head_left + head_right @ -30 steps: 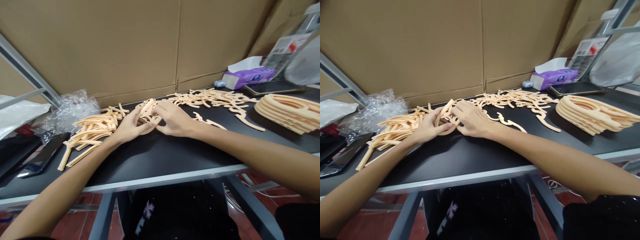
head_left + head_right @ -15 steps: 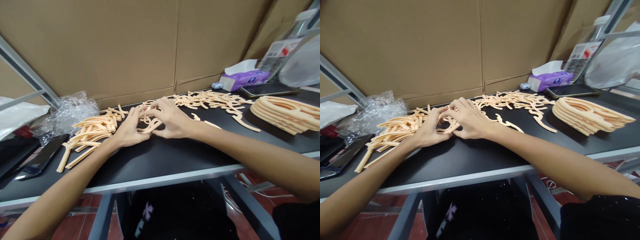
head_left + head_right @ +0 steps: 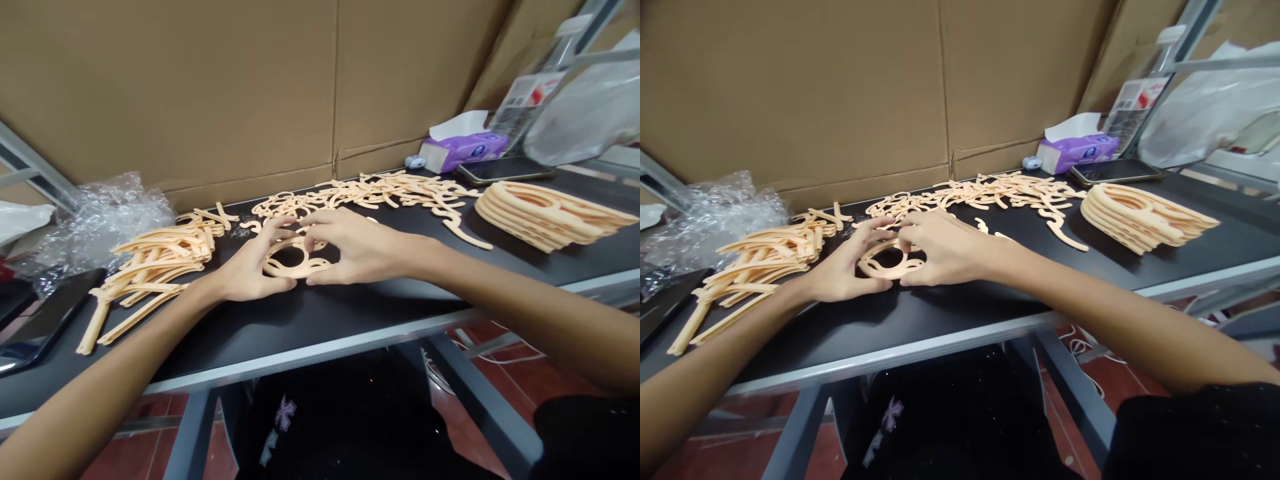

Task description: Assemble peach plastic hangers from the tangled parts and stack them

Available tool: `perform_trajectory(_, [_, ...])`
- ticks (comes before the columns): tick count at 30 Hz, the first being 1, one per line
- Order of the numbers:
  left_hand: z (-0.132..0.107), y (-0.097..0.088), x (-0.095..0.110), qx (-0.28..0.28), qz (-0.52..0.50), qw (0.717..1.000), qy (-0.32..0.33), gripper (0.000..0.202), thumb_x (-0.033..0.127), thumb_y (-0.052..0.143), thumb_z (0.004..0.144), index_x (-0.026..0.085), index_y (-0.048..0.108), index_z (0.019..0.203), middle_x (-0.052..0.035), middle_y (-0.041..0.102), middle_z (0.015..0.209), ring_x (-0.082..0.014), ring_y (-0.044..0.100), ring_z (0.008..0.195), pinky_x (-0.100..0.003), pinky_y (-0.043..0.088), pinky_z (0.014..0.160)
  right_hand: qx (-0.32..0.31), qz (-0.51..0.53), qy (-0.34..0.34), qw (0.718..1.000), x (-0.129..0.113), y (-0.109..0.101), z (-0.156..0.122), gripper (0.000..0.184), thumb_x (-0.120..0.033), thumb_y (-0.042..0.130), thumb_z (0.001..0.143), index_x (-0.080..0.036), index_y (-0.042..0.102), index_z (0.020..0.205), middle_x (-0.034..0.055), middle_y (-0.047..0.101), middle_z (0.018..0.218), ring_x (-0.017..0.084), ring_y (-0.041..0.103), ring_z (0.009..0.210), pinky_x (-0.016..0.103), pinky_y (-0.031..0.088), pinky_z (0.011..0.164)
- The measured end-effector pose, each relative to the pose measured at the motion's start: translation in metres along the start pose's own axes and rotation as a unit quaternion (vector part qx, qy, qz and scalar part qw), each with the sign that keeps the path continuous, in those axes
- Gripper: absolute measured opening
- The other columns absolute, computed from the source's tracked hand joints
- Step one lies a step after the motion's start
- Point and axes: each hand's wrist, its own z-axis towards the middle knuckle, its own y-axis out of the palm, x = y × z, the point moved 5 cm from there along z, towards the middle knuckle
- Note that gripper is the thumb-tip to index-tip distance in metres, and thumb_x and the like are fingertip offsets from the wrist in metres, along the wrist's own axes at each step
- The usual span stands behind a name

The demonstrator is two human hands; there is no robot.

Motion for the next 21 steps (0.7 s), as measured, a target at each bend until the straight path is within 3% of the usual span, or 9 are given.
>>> perform_trajectory(2, [0.0, 0.006, 0.009, -0.011, -0.016, 1.0, 0.009, 0.092, 0.025, 0.078, 0.078, 0.027, 0.03, 0.156, -0.0157, 0.057, 0.149, -0.0354, 0.055, 0.143, -0.058, 0.047, 0.12, -0.017, 0.024, 0.036, 0.999, -0.001, -0.002, -0.012, 0.025, -0.036, 0.081, 0.081, -0.017, 0.07, 0.094, 0.0074, 0.074, 0.098, 0.024, 0.066, 0.092, 0.037, 0.047, 0.083])
perform_trajectory(6, [0.0, 0.017, 0.021, -0.039, -0.018, 0.999, 0.01, 0.092, 0.03, 0.08, 0.08, 0.026, 0.029, 0.157, -0.0164, 0.058, 0.147, -0.036, 0.058, 0.138, -0.058, 0.047, 0.118, -0.01, 0.036, 0.057, 0.998, -0.001, -0.006, -0.034, 0.027, -0.038, 0.08, 0.081, -0.017, 0.069, 0.093, 0.0065, 0.075, 0.094, 0.021, 0.065, 0.084, 0.034, 0.045, 0.078])
perform_trajectory(9, [0.002, 0.016, 0.021, -0.013, -0.012, 1.0, 0.01, 0.092, 0.039, 0.082, 0.082, 0.027, 0.031, 0.158, -0.0169, 0.056, 0.148, -0.0345, 0.058, 0.135, -0.056, 0.047, 0.117, 0.024, 0.003, 0.079, 0.997, 0.004, -0.015, -0.051, 0.025, -0.039, 0.077, 0.081, -0.018, 0.069, 0.091, 0.0073, 0.076, 0.093, 0.024, 0.067, 0.085, 0.037, 0.045, 0.08])
perform_trajectory(12, [0.003, 0.011, 0.012, 0.021, 0.01, 1.0, -0.009, 0.086, 0.044, 0.079, 0.087, 0.025, 0.034, 0.157, -0.017, 0.055, 0.148, -0.0329, 0.058, 0.134, -0.055, 0.049, 0.114, 0.076, -0.031, 0.157, 0.984, 0.014, -0.035, -0.078, 0.035, -0.052, 0.073, 0.082, -0.019, 0.071, 0.093, 0.008, 0.077, 0.093, 0.027, 0.069, 0.087, 0.038, 0.045, 0.079])
perform_trajectory(17, [0.003, 0.014, 0.0, 0.026, 0.054, 0.998, -0.011, 0.076, 0.047, 0.074, 0.091, 0.018, 0.039, 0.153, -0.018, 0.059, 0.142, -0.0297, 0.061, 0.126, -0.051, 0.05, 0.112, 0.175, -0.127, 0.367, 0.905, 0.036, -0.073, -0.147, 0.044, -0.066, 0.069, 0.074, -0.024, 0.069, 0.087, 0.0057, 0.075, 0.087, 0.025, 0.065, 0.08, 0.038, 0.041, 0.073])
perform_trajectory(21, [0.003, 0.018, 0.0, 0.014, 0.078, 0.997, 0.004, 0.075, 0.047, 0.072, 0.093, 0.017, 0.039, 0.153, -0.0177, 0.059, 0.141, -0.0284, 0.061, 0.127, -0.048, 0.05, 0.114, 0.192, -0.116, 0.485, 0.845, 0.056, -0.078, -0.182, 0.05, -0.071, 0.066, 0.066, -0.025, 0.067, 0.083, 0.0092, 0.075, 0.094, 0.028, 0.066, 0.086, 0.04, 0.043, 0.076])
